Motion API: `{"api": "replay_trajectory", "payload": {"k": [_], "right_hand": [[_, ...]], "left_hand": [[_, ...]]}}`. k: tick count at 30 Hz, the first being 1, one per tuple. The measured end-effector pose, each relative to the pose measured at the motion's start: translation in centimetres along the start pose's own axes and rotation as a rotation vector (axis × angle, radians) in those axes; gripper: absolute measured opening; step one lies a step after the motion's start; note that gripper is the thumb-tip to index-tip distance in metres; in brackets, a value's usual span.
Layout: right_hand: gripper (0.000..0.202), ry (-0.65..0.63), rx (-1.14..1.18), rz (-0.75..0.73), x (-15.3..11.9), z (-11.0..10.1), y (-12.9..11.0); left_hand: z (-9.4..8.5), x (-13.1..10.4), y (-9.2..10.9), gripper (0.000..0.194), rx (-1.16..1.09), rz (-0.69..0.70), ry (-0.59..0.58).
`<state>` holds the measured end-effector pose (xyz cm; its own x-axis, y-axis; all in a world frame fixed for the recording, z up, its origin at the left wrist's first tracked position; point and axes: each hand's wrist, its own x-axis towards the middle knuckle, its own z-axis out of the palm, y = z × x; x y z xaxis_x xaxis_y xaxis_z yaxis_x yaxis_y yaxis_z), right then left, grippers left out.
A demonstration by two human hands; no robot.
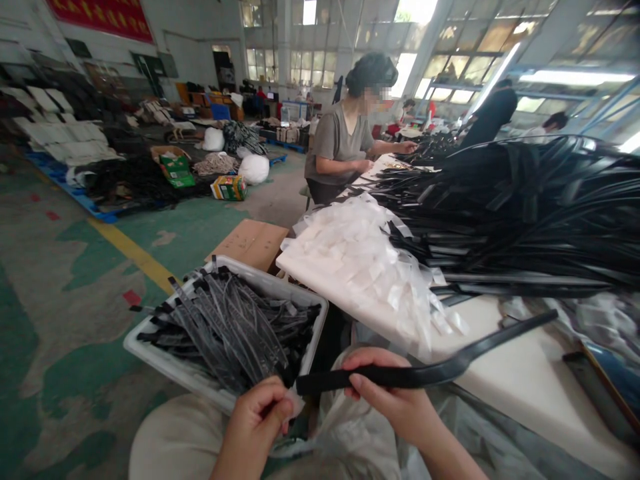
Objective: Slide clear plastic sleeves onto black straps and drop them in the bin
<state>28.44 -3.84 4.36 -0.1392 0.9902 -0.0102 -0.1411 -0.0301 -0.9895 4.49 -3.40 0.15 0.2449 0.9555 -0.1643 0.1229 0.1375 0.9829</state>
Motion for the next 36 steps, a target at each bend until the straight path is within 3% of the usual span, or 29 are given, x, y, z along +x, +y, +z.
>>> {"api": "replay_trajectory", "payload": {"k": [13, 18, 21, 23, 27, 28, 33, 36], "right_hand": [[0.011, -0.116, -0.105, -0.016, 0.7, -0.7, 0.7], [0.017, -0.247, -0.139, 0.108, 0.9, 0.3, 1.4], [0.027, -0.282, -0.186, 0.042, 0.8, 0.9, 2.6], [0.038, -0.199, -0.143, -0.016, 0.6, 0.7, 3.5], [0.044, 0.312, 0.085, 0.120, 0.0, -0.6, 4.4], [0.047, 0.377, 0.076, 0.152, -0.2, -0.7, 4.3], [0.052, 0.296, -0.063, 0.142, -0.7, 1.4, 2.9], [0.051, 0.347, 0.022, 0.128, -0.7, 2.4, 2.1]], "left_hand": [[-0.3, -0.2, -0.9, 0.044, -0.111, -0.094, -0.044], [0.6, 0.1, 0.2, 0.015, 0.137, -0.063, -0.115], [1.0, 0.1, 1.0, 0.008, 0.291, -0.124, -0.183], [0.5, 0.1, 1.3, 0.011, 0.366, -0.128, -0.219], [-1.2, 0.2, 1.1, 0.014, 0.502, -0.067, -0.231], [-1.4, 0.2, 1.0, 0.015, 0.536, -0.037, -0.233], [0.6, 0.7, 0.9, 0.029, 0.778, 0.099, -0.249], [1.6, 0.9, 1.6, 0.028, 0.873, 0.091, -0.258]]}}
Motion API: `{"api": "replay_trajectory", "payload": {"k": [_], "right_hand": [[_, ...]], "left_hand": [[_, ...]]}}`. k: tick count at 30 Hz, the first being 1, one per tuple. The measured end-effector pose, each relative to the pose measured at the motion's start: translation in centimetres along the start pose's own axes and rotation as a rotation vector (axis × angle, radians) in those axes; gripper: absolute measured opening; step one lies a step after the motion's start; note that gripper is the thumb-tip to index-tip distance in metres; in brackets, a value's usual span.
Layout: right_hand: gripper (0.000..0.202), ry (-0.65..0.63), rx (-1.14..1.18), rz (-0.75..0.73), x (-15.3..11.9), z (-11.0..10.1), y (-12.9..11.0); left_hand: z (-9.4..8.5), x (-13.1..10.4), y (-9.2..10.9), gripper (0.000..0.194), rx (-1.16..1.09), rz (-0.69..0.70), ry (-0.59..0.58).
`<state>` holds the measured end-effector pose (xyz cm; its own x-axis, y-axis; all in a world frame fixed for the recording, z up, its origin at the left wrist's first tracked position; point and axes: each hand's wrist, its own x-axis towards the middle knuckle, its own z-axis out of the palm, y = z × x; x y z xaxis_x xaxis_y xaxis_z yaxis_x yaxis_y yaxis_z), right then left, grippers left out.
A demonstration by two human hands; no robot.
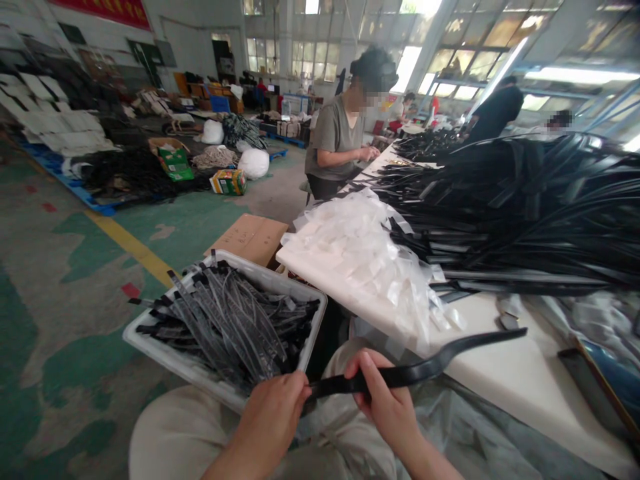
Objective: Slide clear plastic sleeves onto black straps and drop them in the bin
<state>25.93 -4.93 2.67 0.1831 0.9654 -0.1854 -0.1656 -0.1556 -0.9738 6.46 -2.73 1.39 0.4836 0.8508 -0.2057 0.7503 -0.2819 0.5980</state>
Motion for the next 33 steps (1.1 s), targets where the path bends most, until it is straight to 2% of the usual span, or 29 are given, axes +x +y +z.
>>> {"api": "replay_trajectory", "payload": {"k": [3, 6, 8, 10, 13, 15, 16, 17, 19, 21, 22, 26, 28, 31, 33], "right_hand": [[0.047, 0.028, 0.134, -0.007, -0.1, -0.3, -0.7], [0.043, -0.018, 0.110, -0.037, -0.7, -0.6, -1.1], [0.042, -0.081, 0.061, -0.045, -1.4, -0.2, -0.9], [0.041, -0.162, 0.022, -0.065, -2.0, 0.6, -0.4], [0.034, -0.352, -0.071, -0.132, -2.1, 1.5, 0.5], [0.035, -0.450, -0.073, -0.152, -1.7, 1.1, 0.9], [0.042, -0.448, -0.027, -0.146, -1.4, 0.5, 0.9], [0.048, -0.380, 0.035, -0.135, -1.1, -0.3, 0.9], [0.046, -0.139, 0.135, -0.120, -0.7, -2.0, 0.5], [0.038, 0.068, 0.123, -0.117, -0.9, -3.2, -0.1], [0.036, 0.118, 0.087, -0.108, -1.2, -3.4, -0.4], [0.042, 0.117, -0.076, -0.109, -3.3, -1.7, -1.5], [0.042, 0.188, -0.149, -0.136, -4.0, -0.9, -2.2], [0.039, 0.325, -0.201, -0.162, -3.9, -1.4, -3.9], [0.036, 0.321, -0.275, -0.181, -3.4, -2.4, -5.0]], "left_hand": [[-0.4, 0.0, -0.2, 0.027, 0.023, 0.036, 0.065], [-0.5, -0.2, -0.5, 0.058, 0.011, 0.188, 0.210], [-0.4, -0.2, -0.1, 0.073, 0.003, 0.286, 0.288], [-0.4, -0.2, 0.9, 0.074, -0.016, 0.364, 0.343], [-0.5, 0.0, 1.7, 0.069, -0.053, 0.448, 0.383], [-0.6, 0.0, 1.1, 0.069, -0.040, 0.451, 0.385], [-0.6, 0.0, 0.5, 0.070, -0.015, 0.434, 0.389], [-0.6, -0.1, -0.3, 0.071, 0.019, 0.411, 0.393], [-0.6, -0.2, -1.8, 0.073, 0.086, 0.362, 0.390], [-0.5, -0.2, -2.5, 0.074, 0.127, 0.338, 0.371], [-0.4, -0.2, -2.4, 0.075, 0.130, 0.337, 0.361], [-0.2, 0.0, -0.5, 0.073, -0.002, 0.416, 0.343], [-0.3, 0.0, 0.2, 0.069, -0.115, 0.463, 0.373], [-0.4, -0.2, -0.4, 0.067, -0.134, 0.462, 0.448], [-0.4, -0.3, -1.5, 0.072, -0.004, 0.437, 0.492]]}}
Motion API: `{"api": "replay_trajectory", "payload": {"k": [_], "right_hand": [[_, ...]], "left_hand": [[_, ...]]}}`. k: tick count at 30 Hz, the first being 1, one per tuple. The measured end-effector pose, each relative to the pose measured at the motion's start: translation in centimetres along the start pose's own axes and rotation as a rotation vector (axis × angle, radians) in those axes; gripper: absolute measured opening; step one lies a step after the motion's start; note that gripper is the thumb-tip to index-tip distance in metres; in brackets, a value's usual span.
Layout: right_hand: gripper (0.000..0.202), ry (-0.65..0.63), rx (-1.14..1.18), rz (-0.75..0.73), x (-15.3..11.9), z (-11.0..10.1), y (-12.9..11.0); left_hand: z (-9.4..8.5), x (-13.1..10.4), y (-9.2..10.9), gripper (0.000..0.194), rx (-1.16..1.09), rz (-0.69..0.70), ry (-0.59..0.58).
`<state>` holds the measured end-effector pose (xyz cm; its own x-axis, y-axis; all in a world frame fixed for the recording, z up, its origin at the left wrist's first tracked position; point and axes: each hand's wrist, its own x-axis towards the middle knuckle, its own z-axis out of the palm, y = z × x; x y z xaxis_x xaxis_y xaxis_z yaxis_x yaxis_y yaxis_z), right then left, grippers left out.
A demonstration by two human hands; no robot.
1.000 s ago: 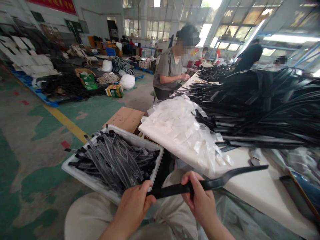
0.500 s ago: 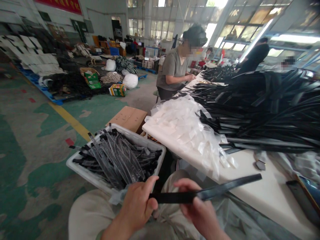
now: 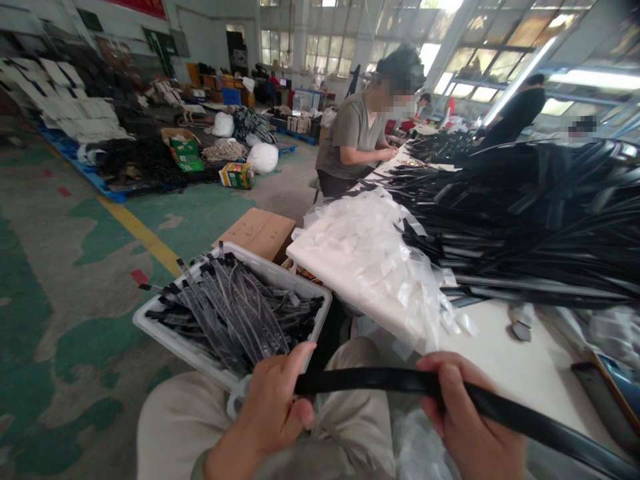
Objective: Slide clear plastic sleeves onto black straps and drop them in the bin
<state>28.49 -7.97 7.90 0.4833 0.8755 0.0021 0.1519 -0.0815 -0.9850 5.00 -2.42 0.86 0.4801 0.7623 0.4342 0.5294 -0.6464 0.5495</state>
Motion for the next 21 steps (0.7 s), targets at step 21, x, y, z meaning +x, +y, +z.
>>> {"api": "replay_trajectory", "payload": {"k": [21], "right_hand": [[0.018, -0.374, -0.185, -0.426, -1.6, 2.8, 2.0]], "left_hand": [[1.5, 1.5, 2.6, 0.086, 0.089, 0.165, -0.097]]}}
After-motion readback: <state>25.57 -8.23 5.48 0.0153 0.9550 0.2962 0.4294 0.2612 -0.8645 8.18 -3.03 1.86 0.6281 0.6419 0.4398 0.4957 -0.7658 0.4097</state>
